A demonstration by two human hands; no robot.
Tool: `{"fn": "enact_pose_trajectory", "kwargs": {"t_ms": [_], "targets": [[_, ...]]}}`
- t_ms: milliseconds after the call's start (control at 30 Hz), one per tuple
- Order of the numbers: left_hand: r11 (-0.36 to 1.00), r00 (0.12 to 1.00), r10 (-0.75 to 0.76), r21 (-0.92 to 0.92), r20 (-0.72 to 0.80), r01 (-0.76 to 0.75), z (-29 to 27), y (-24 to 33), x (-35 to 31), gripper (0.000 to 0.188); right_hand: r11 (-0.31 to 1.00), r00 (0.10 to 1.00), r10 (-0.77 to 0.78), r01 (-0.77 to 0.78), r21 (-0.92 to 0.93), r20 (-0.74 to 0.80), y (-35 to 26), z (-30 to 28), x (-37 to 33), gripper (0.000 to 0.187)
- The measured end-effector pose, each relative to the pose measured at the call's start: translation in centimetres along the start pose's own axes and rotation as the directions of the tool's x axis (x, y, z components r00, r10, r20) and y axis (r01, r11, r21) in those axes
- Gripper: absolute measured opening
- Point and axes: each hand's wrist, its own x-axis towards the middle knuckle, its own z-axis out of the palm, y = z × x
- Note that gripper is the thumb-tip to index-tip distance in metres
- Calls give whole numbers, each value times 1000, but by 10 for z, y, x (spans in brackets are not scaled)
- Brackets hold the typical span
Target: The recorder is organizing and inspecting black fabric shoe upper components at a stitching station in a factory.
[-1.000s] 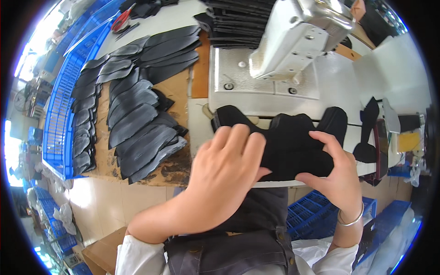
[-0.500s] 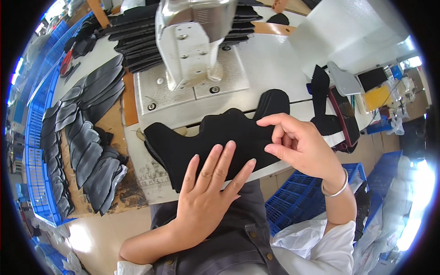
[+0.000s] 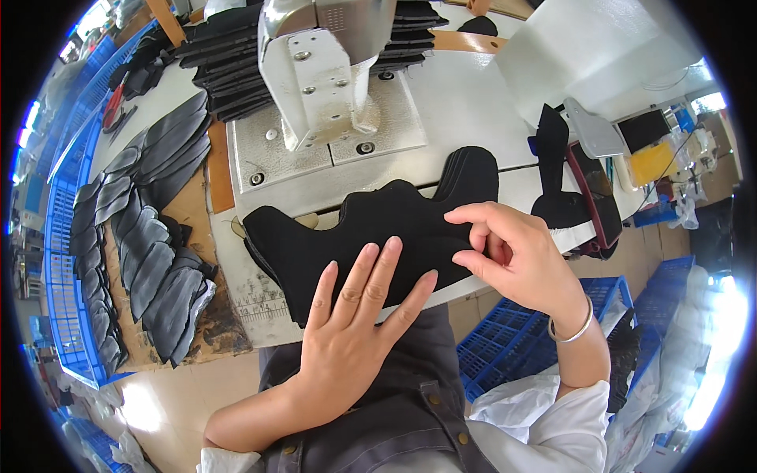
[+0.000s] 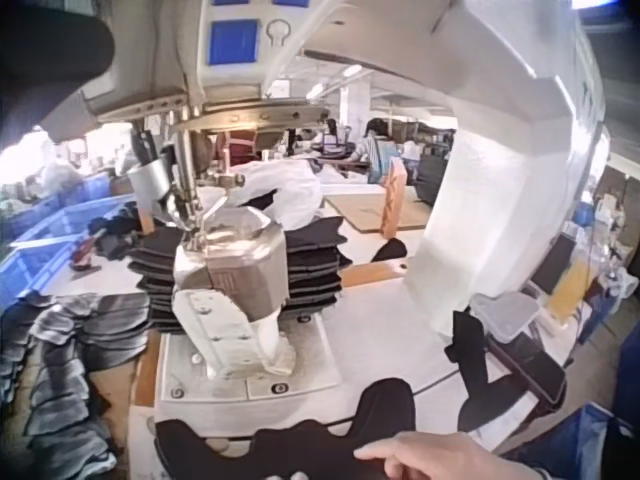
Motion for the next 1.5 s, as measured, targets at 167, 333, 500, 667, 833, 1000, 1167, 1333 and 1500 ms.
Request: {"fn": "enact_pose_trajectory", "kwargs": {"t_ms": [167, 333, 500, 667, 833, 1000, 1167, 1333, 1500], "targets": [[997, 1000, -20, -69, 15, 21, -4, -1, 1, 76, 890, 992, -93, 45, -454, -84, -15, 1, -5, 51], [993, 999, 21, -119, 28, -17, -9, -8, 2, 80, 712, 913, -389, 385, -587, 127, 4, 6, -13, 52], [992, 999, -37, -124, 4, 37, -21, -12, -3, 74, 391, 740, -663, 468, -793, 110, 12, 9, -10, 22], [978, 974, 94, 201, -205, -52, -88, -50, -7, 36, 498, 664, -746, 501, -708, -55, -32, 7, -6, 32], [885, 785, -404, 17, -471, 466, -179, -109, -67, 31, 739, 775, -602, 450, -502, -191, -20, 38, 0, 46], [779, 646, -302, 209, -701, 591, -150, -216, 13, 32, 729, 898, -439, 345, -592, -17, -1, 56, 1, 52], [979, 727, 15, 157, -687, 128, -118, -228, 125, 35, 738, 868, -493, 385, -554, -54, -6, 60, 8, 49], [988, 956, 155, 32, -249, -152, -87, -210, 147, 32, 743, 870, -487, 368, -560, -75, -5, 64, 7, 48], [976, 953, 3, -205, -303, -68, -119, -195, 90, 30, 755, 880, -467, 348, -556, -83, -3, 59, 2, 46]]}}
